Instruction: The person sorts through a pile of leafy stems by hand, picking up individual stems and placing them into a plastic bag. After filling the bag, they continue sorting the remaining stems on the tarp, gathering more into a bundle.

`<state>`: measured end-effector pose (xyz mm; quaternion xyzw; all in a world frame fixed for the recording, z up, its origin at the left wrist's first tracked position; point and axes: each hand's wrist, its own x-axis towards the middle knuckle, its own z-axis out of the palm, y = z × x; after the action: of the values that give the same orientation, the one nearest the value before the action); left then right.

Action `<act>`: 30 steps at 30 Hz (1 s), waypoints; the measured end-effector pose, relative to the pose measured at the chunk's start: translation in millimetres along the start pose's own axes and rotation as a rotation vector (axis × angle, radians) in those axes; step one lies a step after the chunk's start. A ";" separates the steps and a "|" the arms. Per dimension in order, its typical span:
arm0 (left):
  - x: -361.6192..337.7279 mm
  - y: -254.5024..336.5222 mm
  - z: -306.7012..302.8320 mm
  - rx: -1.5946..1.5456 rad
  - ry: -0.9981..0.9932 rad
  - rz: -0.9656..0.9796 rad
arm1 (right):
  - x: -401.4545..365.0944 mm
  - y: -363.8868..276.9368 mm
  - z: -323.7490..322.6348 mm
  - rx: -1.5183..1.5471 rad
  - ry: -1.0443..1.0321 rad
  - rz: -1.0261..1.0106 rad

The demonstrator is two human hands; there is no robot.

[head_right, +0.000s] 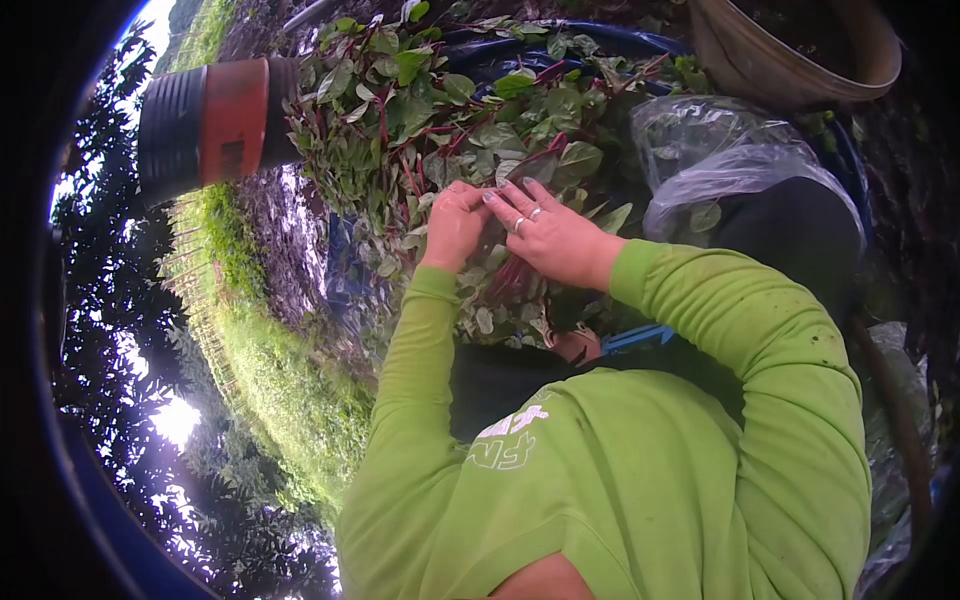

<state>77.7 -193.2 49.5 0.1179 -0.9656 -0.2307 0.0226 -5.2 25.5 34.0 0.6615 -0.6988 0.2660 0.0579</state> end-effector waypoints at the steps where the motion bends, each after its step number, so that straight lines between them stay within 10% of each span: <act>1: -11.4 9.0 7.6 -0.128 -0.082 -0.055 | -1.2 1.2 4.5 0.002 0.021 0.011; 5: -6.0 12.0 16.8 -0.794 -0.307 -0.642 | -9.3 5.9 7.2 -0.009 -0.163 0.097; 9: 51.1 -6.5 58.8 0.115 0.174 0.076 | -14.5 3.3 -1.0 0.020 -0.281 0.092; 16: 70.7 0.8 58.9 0.456 -0.024 -0.016 | -18.8 3.7 -12.8 0.008 -0.418 0.129; 23: -6.3 22.4 42.0 0.109 -0.122 -0.091 | -24.8 12.8 -10.0 -0.142 0.121 0.036; 26: -43.9 21.7 62.8 -0.790 -0.243 -0.461 | -31.0 11.8 2.4 -0.110 0.000 0.078; 30: -47.4 12.6 58.1 -1.159 -0.336 -0.865 | -36.8 7.8 1.8 -0.011 -0.242 -0.009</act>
<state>115.3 -145.4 3.8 0.4199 -0.5470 -0.7064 -0.1594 -7.8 57.5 14.2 0.6913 -0.6994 0.1802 -0.0220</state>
